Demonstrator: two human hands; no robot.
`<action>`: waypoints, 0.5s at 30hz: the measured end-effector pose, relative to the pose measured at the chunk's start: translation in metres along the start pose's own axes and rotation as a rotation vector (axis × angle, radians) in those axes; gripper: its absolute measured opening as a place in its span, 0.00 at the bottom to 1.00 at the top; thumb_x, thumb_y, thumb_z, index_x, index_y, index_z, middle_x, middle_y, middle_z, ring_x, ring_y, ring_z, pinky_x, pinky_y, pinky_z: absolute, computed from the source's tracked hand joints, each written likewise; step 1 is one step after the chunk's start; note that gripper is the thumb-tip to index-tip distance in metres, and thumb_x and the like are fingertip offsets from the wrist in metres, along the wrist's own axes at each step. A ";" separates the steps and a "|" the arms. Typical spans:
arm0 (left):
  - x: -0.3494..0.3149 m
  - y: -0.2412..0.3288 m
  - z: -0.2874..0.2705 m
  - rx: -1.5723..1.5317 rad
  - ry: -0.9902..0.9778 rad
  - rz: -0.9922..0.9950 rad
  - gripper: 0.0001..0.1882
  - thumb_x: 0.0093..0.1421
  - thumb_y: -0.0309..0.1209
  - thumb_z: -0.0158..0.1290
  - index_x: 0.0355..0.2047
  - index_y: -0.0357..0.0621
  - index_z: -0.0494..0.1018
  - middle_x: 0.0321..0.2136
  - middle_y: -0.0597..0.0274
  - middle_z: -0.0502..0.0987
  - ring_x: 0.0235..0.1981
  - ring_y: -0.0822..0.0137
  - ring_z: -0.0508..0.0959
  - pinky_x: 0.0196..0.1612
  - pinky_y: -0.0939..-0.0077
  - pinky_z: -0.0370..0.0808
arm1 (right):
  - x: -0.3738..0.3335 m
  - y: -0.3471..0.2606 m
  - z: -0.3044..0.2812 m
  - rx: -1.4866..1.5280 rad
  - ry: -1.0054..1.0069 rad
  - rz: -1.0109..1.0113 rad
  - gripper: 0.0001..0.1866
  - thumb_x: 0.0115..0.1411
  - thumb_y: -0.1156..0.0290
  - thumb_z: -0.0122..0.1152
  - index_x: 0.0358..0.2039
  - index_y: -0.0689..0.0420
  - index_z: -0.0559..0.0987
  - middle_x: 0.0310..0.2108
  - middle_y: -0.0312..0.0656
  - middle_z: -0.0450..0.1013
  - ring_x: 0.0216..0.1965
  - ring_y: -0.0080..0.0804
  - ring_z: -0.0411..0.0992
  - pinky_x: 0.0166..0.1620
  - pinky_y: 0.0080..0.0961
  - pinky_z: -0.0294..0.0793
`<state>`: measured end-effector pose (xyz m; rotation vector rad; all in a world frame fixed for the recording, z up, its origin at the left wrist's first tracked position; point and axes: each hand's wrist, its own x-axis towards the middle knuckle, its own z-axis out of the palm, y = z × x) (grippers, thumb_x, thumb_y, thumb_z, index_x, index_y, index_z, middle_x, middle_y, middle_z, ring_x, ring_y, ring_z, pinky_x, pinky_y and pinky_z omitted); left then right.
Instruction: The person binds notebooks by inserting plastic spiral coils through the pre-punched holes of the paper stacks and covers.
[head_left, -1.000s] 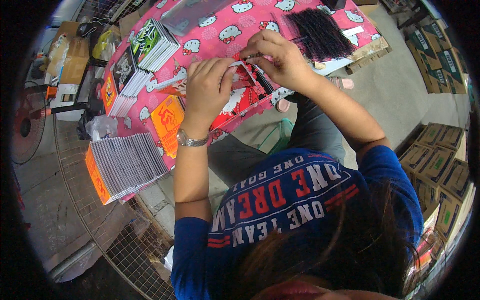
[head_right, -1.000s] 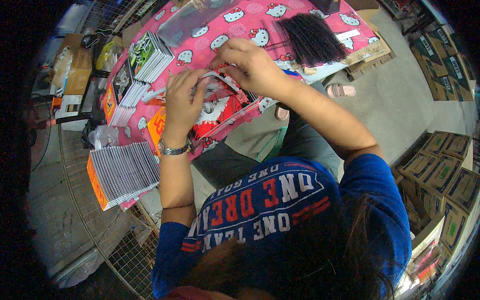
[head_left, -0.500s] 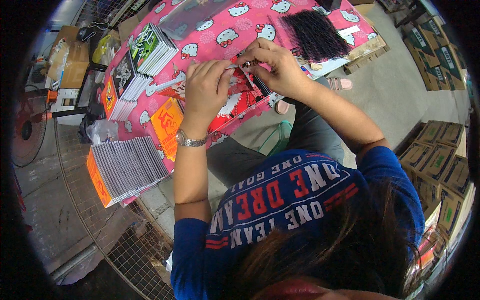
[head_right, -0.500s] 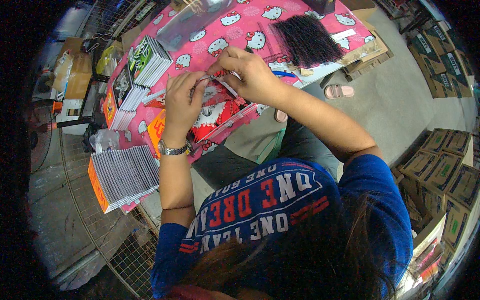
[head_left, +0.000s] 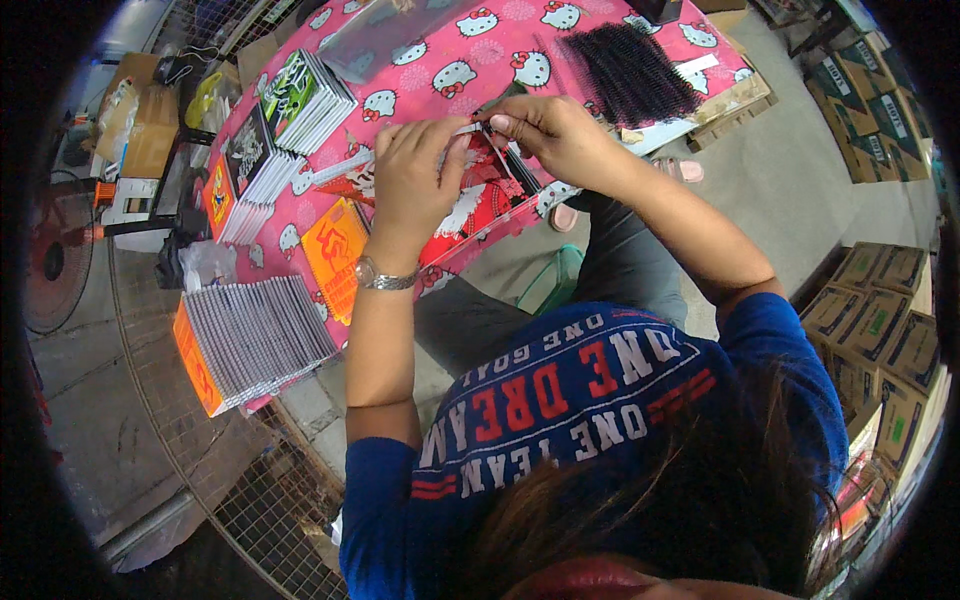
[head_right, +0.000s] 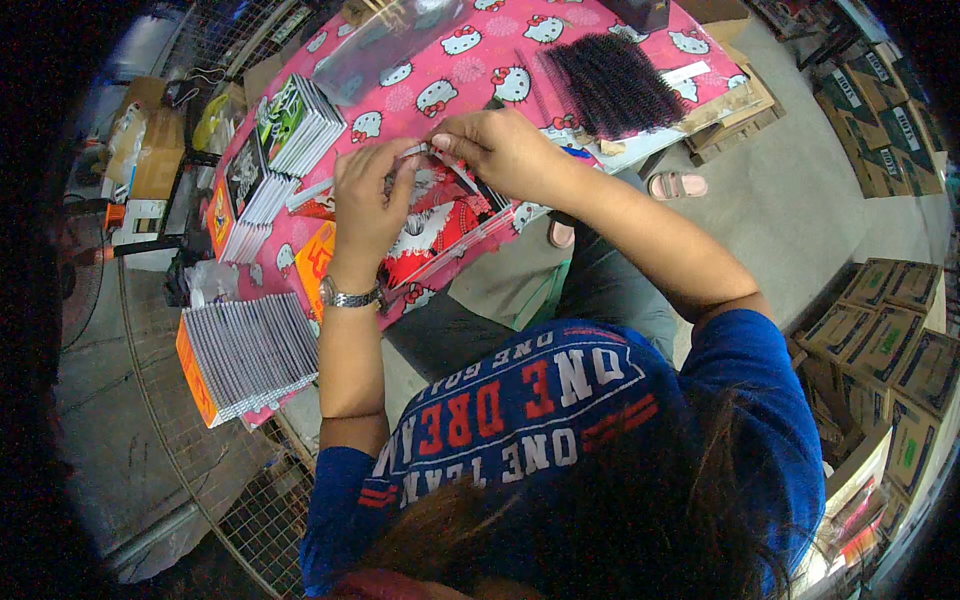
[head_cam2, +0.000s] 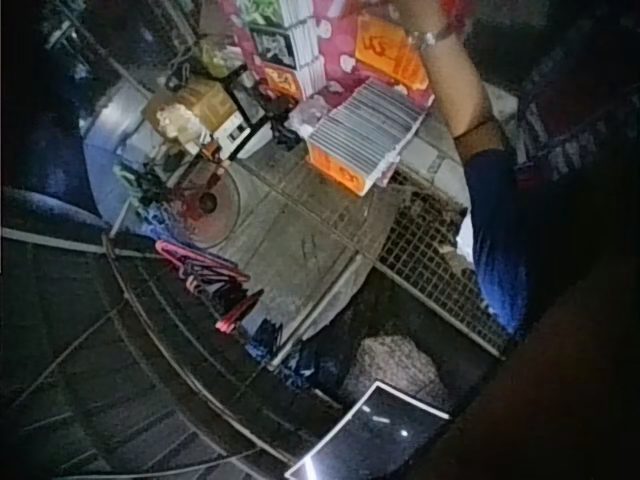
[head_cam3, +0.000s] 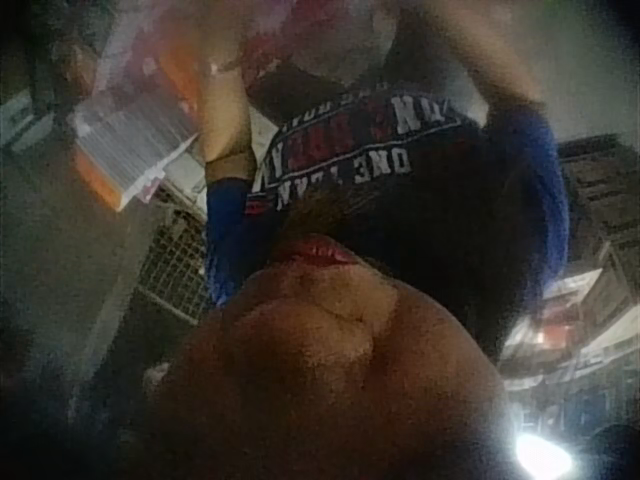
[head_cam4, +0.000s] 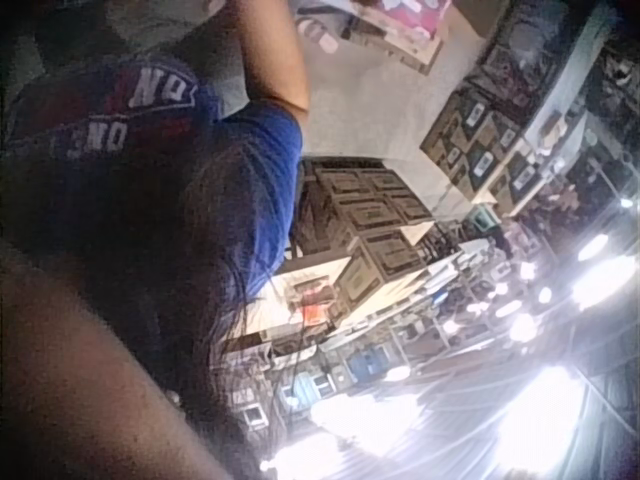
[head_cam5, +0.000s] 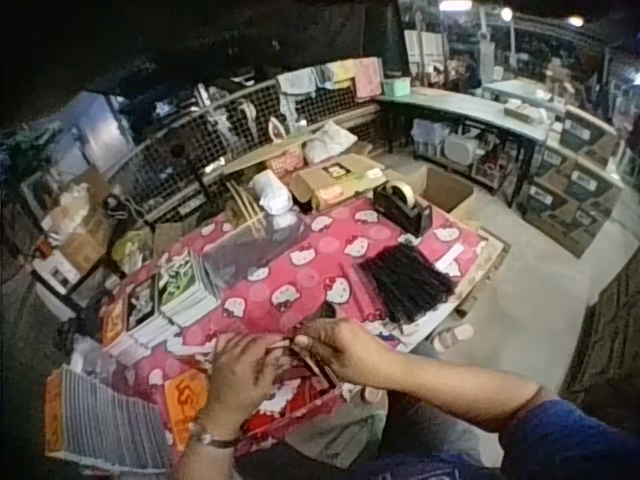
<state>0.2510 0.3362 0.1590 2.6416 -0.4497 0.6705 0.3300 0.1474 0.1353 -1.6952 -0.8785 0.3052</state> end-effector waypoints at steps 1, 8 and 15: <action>-0.001 0.001 0.001 0.000 -0.001 0.000 0.11 0.56 0.26 0.55 0.41 0.42 0.76 0.34 0.57 0.79 0.37 0.57 0.76 0.46 0.63 0.66 | -0.001 -0.001 -0.001 -0.124 0.050 -0.146 0.09 0.57 0.76 0.61 0.39 0.61 0.78 0.32 0.46 0.72 0.35 0.41 0.73 0.38 0.32 0.73; -0.006 0.003 0.001 0.078 -0.032 0.034 0.15 0.53 0.26 0.53 0.43 0.44 0.73 0.37 0.58 0.77 0.40 0.57 0.75 0.48 0.62 0.65 | 0.001 -0.028 -0.011 -0.215 -0.015 -0.075 0.14 0.57 0.72 0.63 0.41 0.62 0.71 0.32 0.47 0.74 0.35 0.47 0.75 0.38 0.34 0.73; -0.006 0.003 0.001 0.065 -0.059 -0.015 0.13 0.52 0.27 0.54 0.40 0.43 0.73 0.38 0.56 0.77 0.42 0.56 0.75 0.49 0.61 0.64 | -0.002 -0.025 -0.007 -0.371 0.108 -0.357 0.14 0.56 0.71 0.63 0.40 0.61 0.71 0.31 0.49 0.75 0.35 0.49 0.75 0.36 0.37 0.73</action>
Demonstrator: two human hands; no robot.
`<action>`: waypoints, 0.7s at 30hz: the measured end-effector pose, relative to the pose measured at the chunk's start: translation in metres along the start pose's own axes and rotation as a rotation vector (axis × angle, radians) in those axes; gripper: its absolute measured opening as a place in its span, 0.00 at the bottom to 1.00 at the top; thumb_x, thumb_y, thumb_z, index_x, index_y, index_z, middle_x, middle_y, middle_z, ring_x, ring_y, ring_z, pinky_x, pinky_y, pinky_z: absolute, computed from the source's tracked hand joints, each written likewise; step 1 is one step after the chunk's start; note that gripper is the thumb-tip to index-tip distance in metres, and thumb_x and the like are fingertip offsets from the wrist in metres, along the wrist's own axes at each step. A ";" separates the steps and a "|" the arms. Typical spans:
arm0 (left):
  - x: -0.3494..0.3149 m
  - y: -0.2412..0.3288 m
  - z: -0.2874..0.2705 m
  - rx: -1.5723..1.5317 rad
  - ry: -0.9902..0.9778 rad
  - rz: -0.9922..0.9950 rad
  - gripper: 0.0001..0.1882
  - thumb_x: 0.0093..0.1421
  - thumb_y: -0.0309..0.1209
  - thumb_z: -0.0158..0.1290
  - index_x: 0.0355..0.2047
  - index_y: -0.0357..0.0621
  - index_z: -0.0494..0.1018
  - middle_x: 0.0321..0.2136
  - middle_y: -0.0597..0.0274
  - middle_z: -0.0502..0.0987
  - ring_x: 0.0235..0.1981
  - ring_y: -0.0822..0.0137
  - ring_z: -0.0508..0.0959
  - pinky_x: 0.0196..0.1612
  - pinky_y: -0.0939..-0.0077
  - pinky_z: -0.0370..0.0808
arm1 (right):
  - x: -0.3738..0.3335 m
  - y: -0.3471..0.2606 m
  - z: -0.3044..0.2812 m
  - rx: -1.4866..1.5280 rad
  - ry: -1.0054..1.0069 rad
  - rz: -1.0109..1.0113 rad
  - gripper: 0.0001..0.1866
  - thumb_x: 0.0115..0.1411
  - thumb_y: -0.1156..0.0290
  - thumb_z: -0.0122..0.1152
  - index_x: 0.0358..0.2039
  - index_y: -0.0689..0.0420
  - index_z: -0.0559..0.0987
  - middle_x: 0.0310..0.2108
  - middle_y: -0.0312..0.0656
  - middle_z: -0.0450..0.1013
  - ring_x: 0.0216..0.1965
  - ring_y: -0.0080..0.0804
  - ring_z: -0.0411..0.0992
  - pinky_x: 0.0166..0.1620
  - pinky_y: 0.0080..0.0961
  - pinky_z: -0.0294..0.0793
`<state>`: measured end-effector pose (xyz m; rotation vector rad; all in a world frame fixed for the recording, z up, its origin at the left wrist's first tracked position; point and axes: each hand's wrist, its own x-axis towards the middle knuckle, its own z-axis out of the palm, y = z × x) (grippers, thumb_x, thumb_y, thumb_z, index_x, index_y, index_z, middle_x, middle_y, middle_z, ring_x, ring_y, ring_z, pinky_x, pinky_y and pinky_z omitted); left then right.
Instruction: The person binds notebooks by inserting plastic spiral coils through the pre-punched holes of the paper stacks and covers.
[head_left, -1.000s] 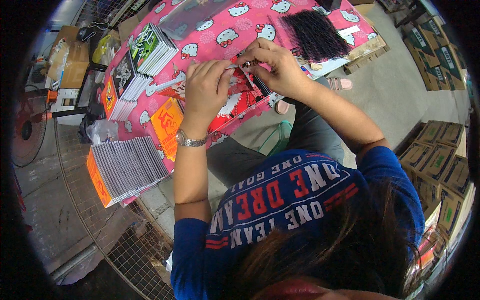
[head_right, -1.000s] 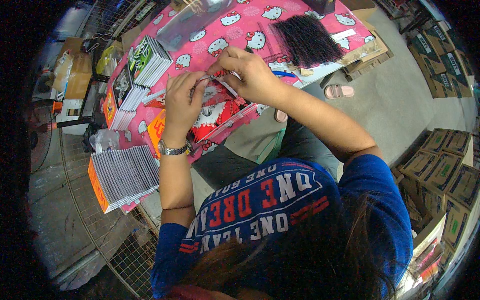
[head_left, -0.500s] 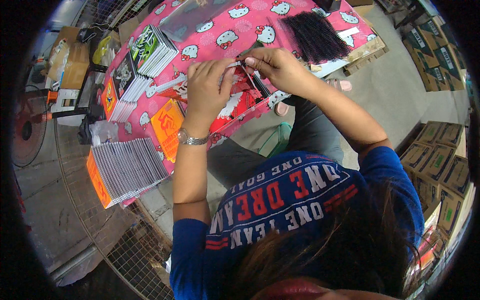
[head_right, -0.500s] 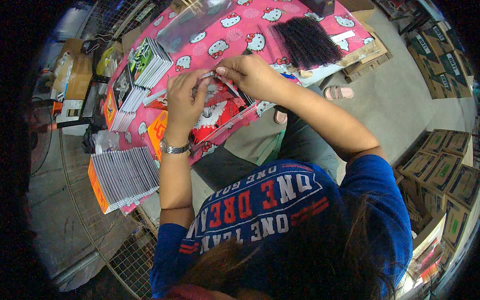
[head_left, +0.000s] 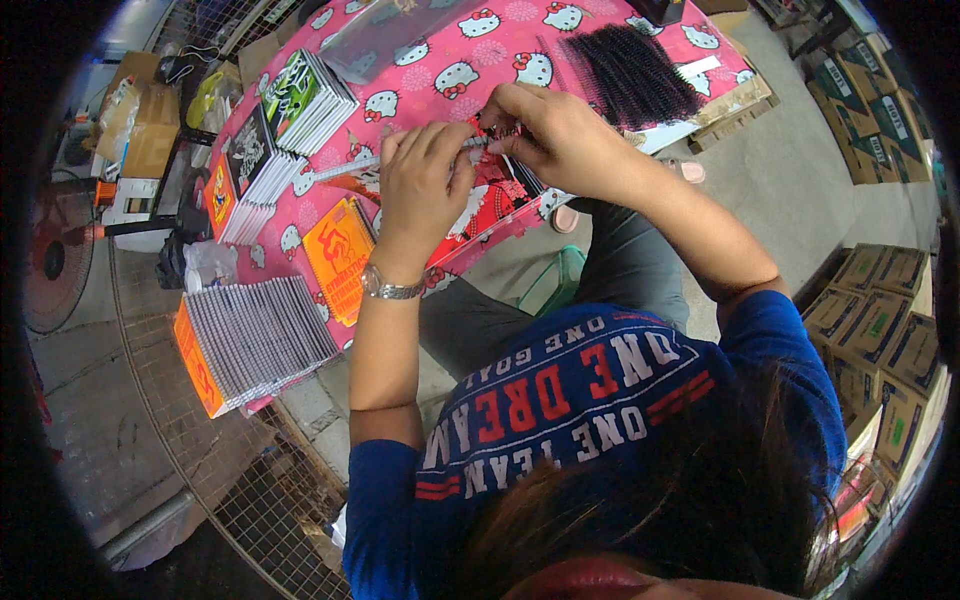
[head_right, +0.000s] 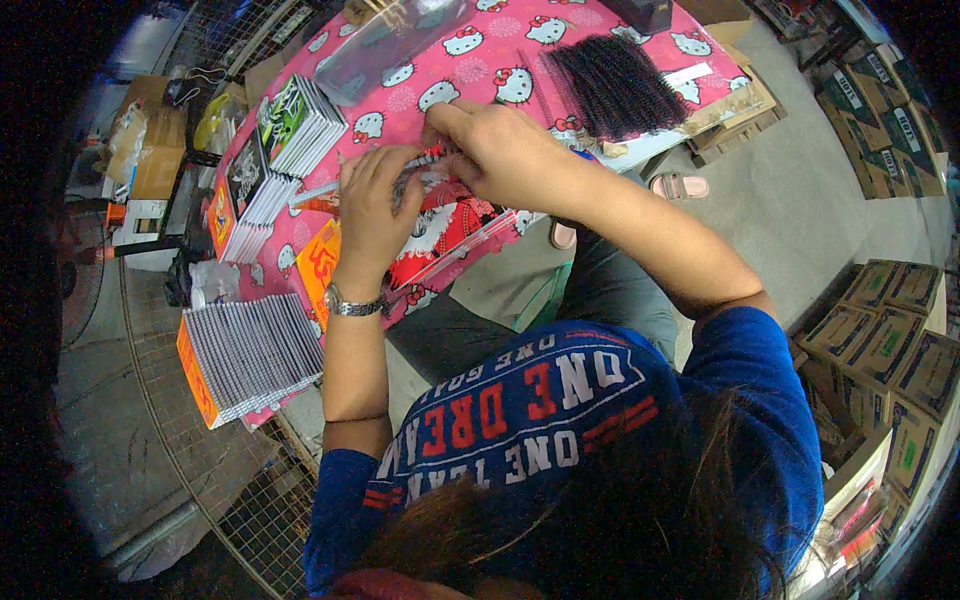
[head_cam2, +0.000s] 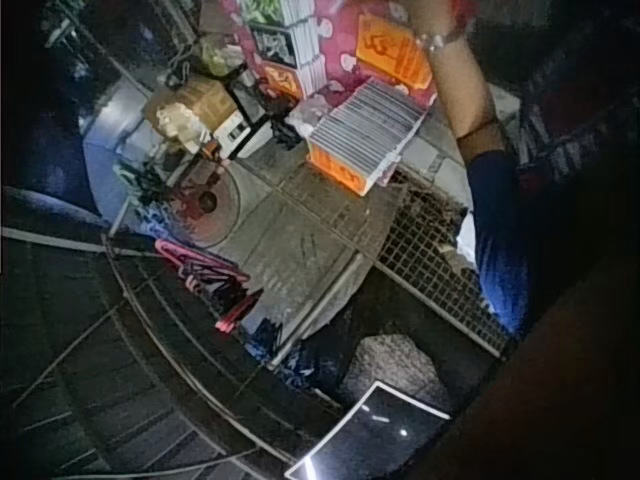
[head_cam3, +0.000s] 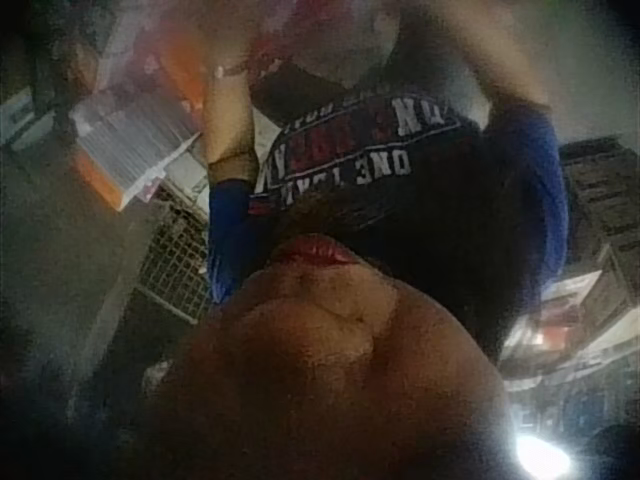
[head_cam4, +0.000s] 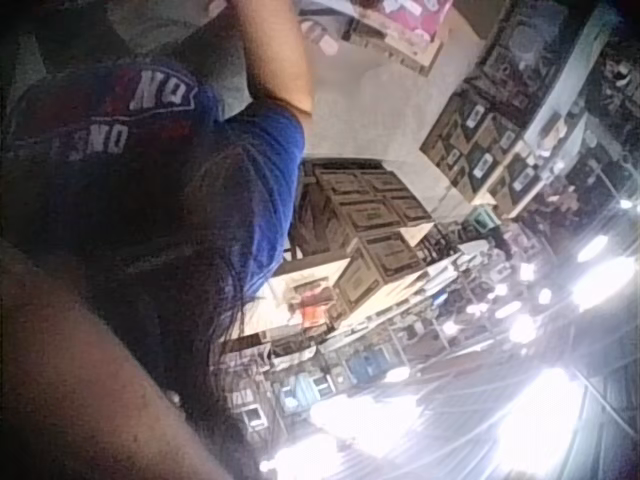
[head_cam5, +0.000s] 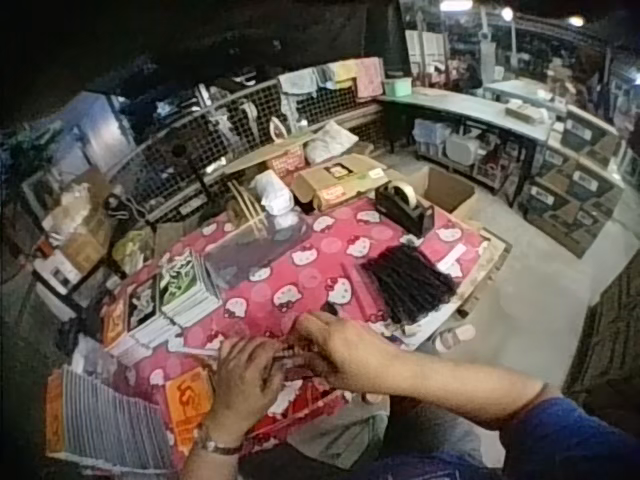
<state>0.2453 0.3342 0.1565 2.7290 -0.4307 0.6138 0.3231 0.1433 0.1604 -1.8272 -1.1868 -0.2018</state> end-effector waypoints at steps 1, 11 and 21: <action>0.000 0.000 0.000 0.001 0.000 -0.001 0.13 0.52 0.27 0.54 0.40 0.43 0.73 0.38 0.56 0.77 0.42 0.56 0.75 0.49 0.61 0.64 | 0.005 -0.004 -0.004 0.103 -0.132 0.203 0.13 0.56 0.71 0.63 0.40 0.61 0.71 0.32 0.49 0.74 0.36 0.50 0.74 0.36 0.38 0.73; -0.034 -0.002 -0.006 0.186 0.049 -0.289 0.15 0.50 0.30 0.60 0.38 0.44 0.73 0.45 0.55 0.74 0.55 0.49 0.65 0.58 0.53 0.59 | 0.031 0.015 -0.010 0.542 -0.588 0.368 0.17 0.68 0.59 0.49 0.49 0.59 0.72 0.27 0.39 0.74 0.24 0.25 0.73 0.29 0.24 0.70; -0.049 0.016 -0.010 0.134 0.116 -0.270 0.19 0.46 0.37 0.67 0.35 0.44 0.74 0.40 0.56 0.70 0.50 0.51 0.65 0.54 0.56 0.59 | -0.018 0.205 0.123 -0.650 -0.172 0.130 0.29 0.44 0.56 0.69 0.45 0.58 0.75 0.45 0.53 0.74 0.52 0.54 0.69 0.63 0.47 0.58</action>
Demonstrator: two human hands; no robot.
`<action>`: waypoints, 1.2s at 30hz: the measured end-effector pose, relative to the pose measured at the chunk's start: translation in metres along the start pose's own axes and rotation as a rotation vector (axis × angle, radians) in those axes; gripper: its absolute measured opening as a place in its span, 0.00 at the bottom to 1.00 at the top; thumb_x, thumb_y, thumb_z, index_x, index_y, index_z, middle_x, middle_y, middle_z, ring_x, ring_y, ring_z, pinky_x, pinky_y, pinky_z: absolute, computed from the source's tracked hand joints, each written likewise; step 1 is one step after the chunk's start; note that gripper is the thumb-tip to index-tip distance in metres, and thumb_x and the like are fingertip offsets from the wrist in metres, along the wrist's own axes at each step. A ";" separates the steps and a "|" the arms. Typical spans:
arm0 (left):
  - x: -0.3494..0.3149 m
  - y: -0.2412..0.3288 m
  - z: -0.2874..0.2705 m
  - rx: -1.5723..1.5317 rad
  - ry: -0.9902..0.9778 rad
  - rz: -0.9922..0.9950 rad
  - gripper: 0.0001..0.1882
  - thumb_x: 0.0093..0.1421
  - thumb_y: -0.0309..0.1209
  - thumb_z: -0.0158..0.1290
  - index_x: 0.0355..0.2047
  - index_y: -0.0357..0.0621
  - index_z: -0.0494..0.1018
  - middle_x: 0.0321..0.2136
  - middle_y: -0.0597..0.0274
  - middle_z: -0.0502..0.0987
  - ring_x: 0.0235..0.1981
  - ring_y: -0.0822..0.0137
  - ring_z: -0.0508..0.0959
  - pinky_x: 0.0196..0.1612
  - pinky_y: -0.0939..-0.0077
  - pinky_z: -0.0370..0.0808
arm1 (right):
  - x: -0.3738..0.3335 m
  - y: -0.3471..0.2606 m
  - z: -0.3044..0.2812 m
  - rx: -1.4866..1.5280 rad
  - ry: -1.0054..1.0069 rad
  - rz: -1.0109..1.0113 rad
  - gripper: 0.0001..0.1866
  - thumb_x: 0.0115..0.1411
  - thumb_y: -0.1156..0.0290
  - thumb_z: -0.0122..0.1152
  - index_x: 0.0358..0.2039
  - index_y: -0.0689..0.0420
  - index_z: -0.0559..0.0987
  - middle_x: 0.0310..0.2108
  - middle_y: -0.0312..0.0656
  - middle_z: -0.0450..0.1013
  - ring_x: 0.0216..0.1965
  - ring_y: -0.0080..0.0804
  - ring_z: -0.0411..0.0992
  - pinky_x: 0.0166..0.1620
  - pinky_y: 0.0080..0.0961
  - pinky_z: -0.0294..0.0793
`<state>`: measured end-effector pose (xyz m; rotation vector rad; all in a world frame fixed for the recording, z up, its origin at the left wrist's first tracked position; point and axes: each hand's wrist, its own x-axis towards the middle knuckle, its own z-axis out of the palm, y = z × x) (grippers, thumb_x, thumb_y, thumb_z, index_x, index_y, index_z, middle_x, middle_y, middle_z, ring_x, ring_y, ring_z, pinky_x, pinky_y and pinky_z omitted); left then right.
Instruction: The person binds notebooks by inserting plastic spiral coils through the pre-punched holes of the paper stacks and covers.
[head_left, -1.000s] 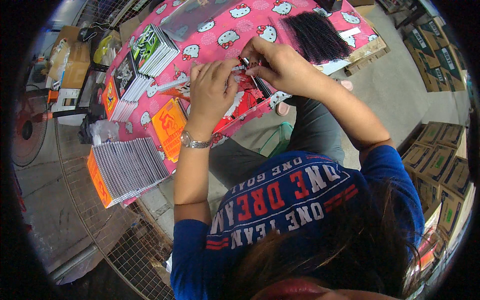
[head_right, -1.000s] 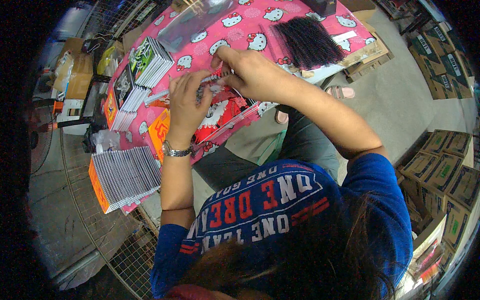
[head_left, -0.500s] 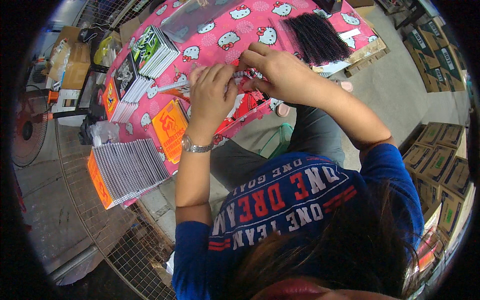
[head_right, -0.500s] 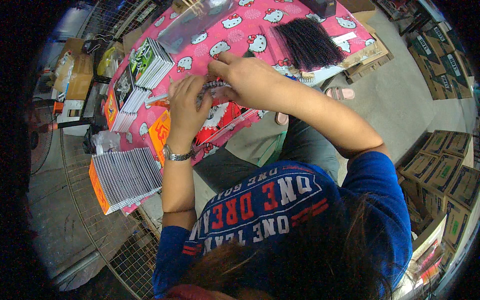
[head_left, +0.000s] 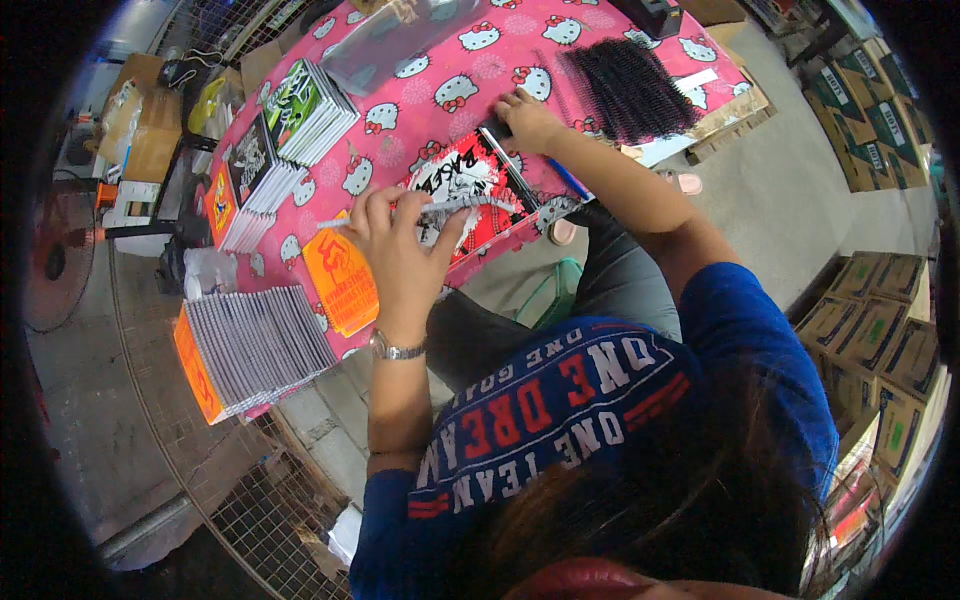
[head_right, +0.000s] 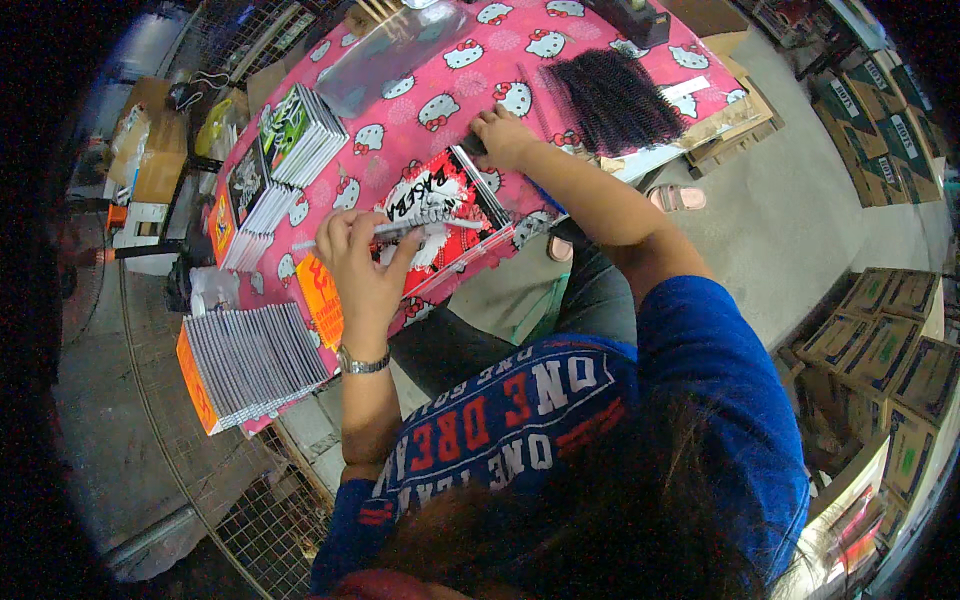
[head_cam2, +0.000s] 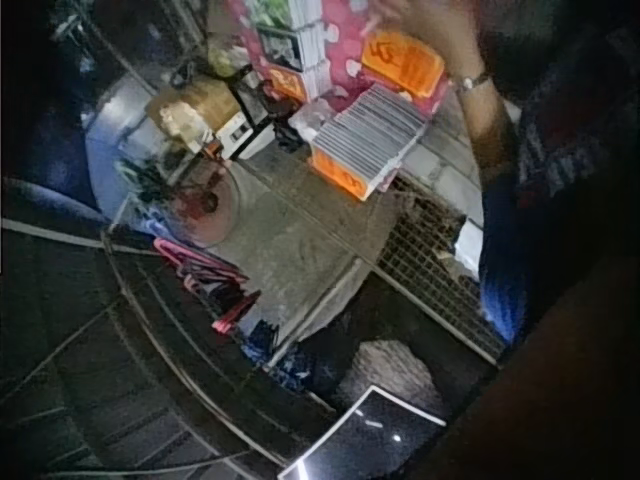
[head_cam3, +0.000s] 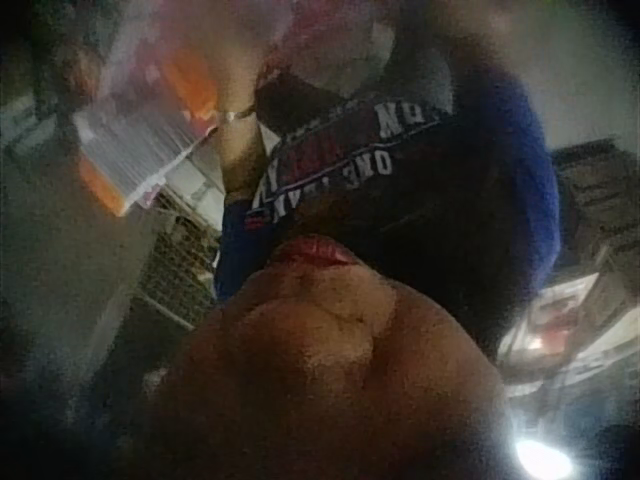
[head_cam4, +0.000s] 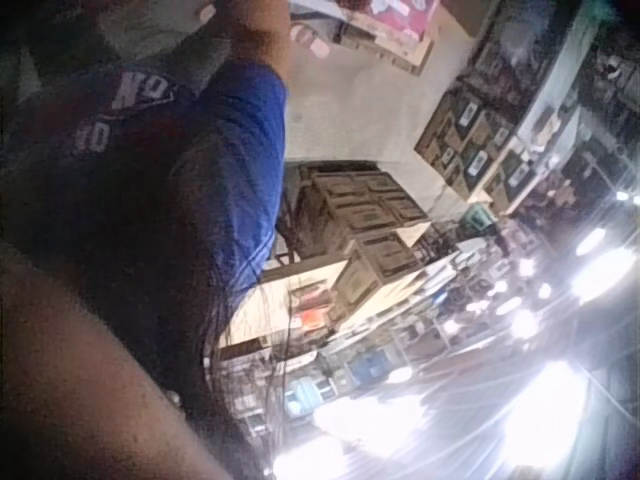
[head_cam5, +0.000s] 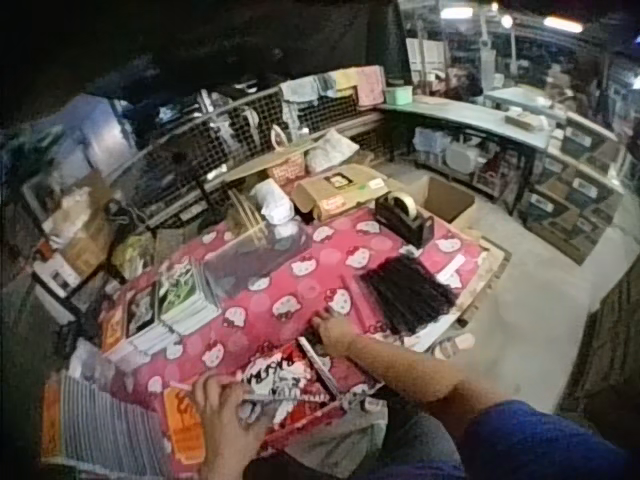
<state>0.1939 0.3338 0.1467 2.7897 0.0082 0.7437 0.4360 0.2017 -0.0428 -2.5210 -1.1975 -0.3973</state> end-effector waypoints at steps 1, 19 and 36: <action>0.006 0.002 0.003 0.011 0.008 -0.005 0.19 0.45 0.39 0.67 0.34 0.45 0.74 0.37 0.58 0.70 0.46 0.53 0.66 0.49 0.58 0.60 | 0.005 0.011 -0.009 0.114 -0.095 0.019 0.28 0.45 0.56 0.68 0.45 0.58 0.76 0.43 0.52 0.74 0.53 0.54 0.69 0.62 0.47 0.59; 0.014 0.008 -0.001 -0.035 -0.070 0.002 0.20 0.43 0.43 0.67 0.31 0.45 0.76 0.34 0.62 0.71 0.45 0.57 0.68 0.49 0.59 0.61 | 0.002 -0.042 -0.201 1.641 -0.759 -0.269 0.26 0.56 0.64 0.61 0.52 0.64 0.74 0.51 0.41 0.72 0.52 0.28 0.69 0.56 0.26 0.64; 0.016 -0.005 0.003 -0.049 -0.108 -0.017 0.24 0.46 0.47 0.63 0.37 0.44 0.74 0.41 0.59 0.72 0.48 0.54 0.69 0.51 0.40 0.60 | 0.022 -0.050 -0.193 1.175 -0.695 -0.327 0.31 0.53 0.65 0.64 0.55 0.66 0.69 0.48 0.43 0.72 0.49 0.29 0.69 0.51 0.29 0.69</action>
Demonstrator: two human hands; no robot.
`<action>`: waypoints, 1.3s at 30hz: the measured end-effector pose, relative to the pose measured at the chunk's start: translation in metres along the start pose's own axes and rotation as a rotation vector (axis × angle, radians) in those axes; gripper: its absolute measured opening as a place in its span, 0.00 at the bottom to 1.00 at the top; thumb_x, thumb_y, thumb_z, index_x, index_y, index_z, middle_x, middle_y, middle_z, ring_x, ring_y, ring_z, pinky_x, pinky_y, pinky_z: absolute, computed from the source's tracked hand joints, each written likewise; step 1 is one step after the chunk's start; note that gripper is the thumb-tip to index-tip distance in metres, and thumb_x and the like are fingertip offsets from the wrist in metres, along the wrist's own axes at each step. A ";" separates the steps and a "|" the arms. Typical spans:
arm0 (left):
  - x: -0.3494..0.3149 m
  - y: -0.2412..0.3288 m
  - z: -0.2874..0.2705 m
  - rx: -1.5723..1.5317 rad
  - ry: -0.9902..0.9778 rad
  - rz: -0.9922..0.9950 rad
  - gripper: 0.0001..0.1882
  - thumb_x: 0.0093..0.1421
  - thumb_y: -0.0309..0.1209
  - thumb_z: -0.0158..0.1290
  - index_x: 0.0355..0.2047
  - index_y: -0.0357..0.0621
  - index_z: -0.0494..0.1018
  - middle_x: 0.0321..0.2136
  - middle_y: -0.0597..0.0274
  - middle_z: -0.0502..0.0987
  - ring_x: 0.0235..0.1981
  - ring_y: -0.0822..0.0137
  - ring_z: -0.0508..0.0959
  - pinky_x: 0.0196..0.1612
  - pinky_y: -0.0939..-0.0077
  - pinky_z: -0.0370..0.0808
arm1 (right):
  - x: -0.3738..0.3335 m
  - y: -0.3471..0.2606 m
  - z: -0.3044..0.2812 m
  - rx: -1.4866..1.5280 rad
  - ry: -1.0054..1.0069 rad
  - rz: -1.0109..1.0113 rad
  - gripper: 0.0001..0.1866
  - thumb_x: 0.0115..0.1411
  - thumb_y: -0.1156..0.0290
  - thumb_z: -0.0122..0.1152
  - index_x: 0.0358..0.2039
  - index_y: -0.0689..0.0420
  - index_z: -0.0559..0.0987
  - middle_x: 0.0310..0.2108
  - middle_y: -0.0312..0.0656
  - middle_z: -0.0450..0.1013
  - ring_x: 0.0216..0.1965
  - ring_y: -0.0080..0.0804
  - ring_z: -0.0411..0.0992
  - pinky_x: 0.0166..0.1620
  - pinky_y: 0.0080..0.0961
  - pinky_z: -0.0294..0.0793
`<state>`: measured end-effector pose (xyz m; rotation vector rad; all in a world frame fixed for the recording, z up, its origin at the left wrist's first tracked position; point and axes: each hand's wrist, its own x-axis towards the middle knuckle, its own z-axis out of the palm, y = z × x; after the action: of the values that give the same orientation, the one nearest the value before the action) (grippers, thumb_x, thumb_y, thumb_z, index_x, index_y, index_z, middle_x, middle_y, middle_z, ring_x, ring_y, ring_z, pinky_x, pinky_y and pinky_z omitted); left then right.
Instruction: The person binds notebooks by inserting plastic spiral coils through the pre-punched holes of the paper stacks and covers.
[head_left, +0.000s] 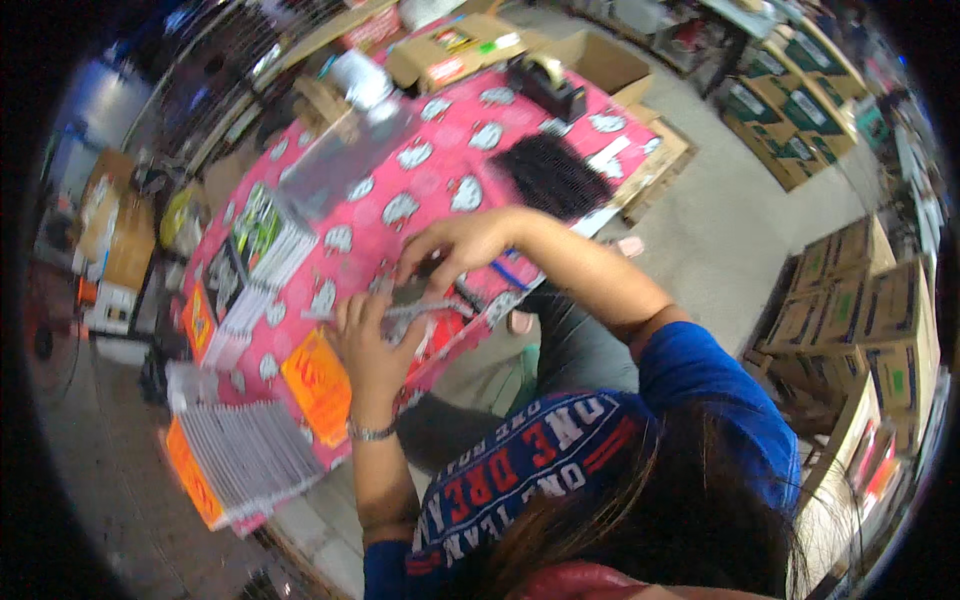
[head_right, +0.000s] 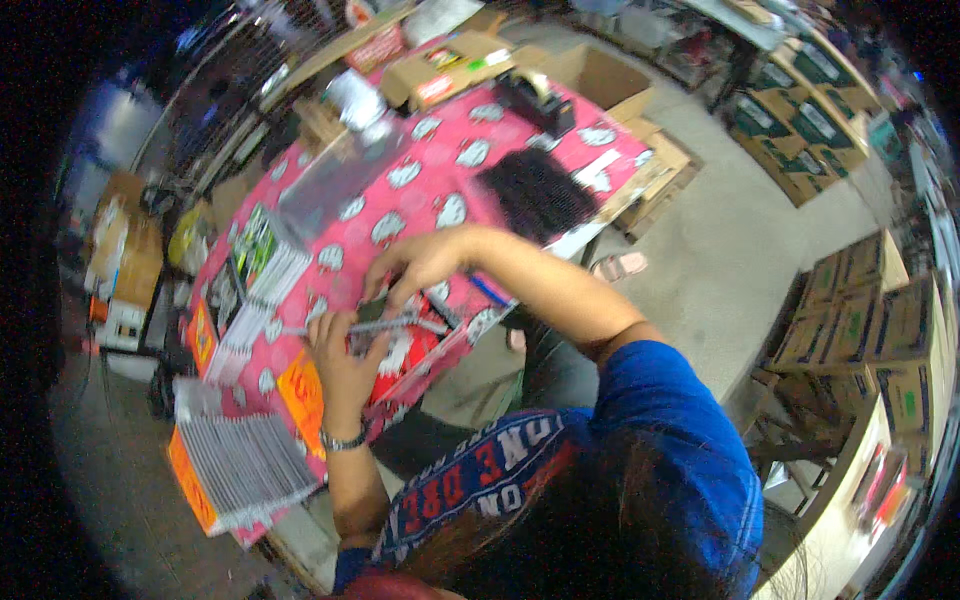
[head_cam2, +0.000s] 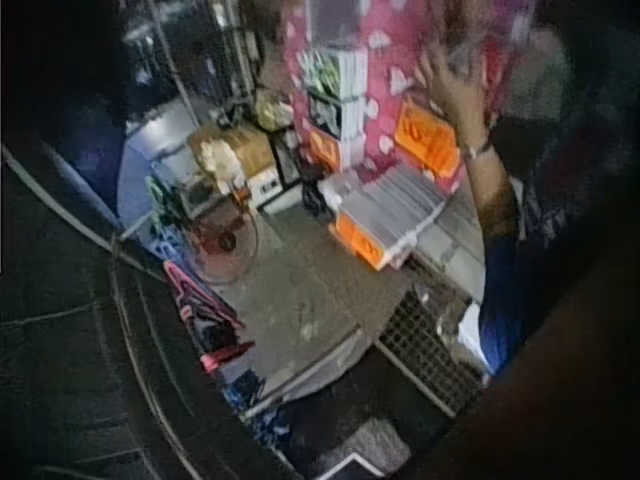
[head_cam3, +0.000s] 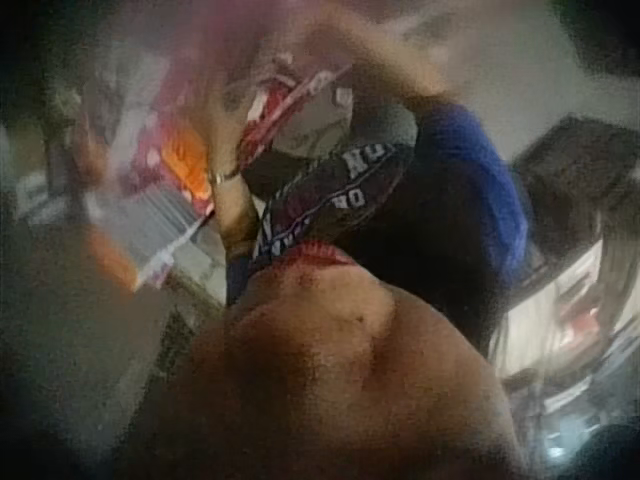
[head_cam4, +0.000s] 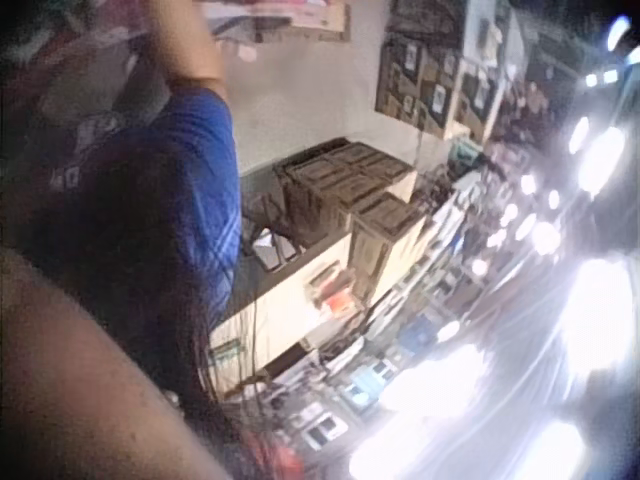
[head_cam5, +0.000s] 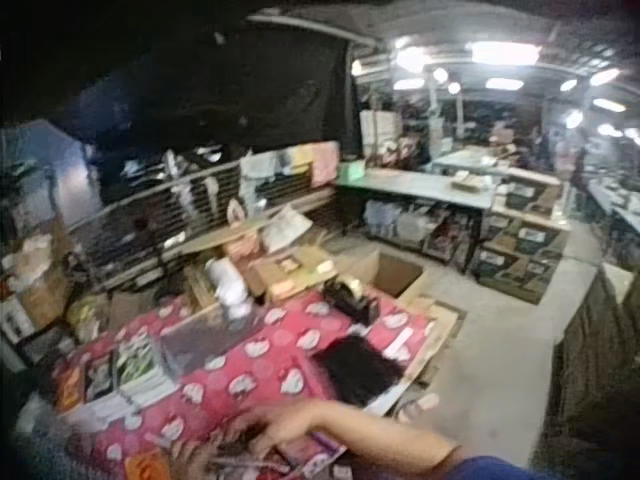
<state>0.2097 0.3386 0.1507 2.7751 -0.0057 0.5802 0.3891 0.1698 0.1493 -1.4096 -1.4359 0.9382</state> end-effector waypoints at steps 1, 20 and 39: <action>-0.001 -0.004 0.001 -0.009 0.048 0.010 0.24 0.45 0.47 0.64 0.36 0.44 0.73 0.40 0.59 0.72 0.48 0.54 0.69 0.50 0.40 0.61 | 0.002 -0.008 0.004 0.300 0.017 -0.054 0.29 0.54 0.65 0.64 0.54 0.65 0.71 0.48 0.43 0.72 0.49 0.29 0.69 0.51 0.28 0.68; 0.003 -0.024 -0.004 -0.057 0.079 0.052 0.22 0.43 0.34 0.67 0.33 0.36 0.71 0.35 0.52 0.72 0.43 0.49 0.68 0.49 0.56 0.64 | 0.027 0.005 0.010 0.538 -0.056 -0.025 0.24 0.55 0.68 0.64 0.52 0.63 0.73 0.45 0.38 0.74 0.46 0.25 0.70 0.51 0.23 0.68; 0.011 -0.016 0.006 -0.175 0.070 0.057 0.10 0.54 0.28 0.58 0.36 0.39 0.75 0.33 0.56 0.74 0.40 0.54 0.70 0.46 0.61 0.66 | -0.010 0.164 0.021 -0.739 0.717 0.727 0.37 0.49 0.39 0.63 0.50 0.56 0.75 0.47 0.49 0.72 0.53 0.49 0.67 0.56 0.51 0.64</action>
<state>0.2232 0.3526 0.1453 2.5910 -0.1155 0.6577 0.4216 0.1725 -0.0132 -2.5795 -0.7067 0.1824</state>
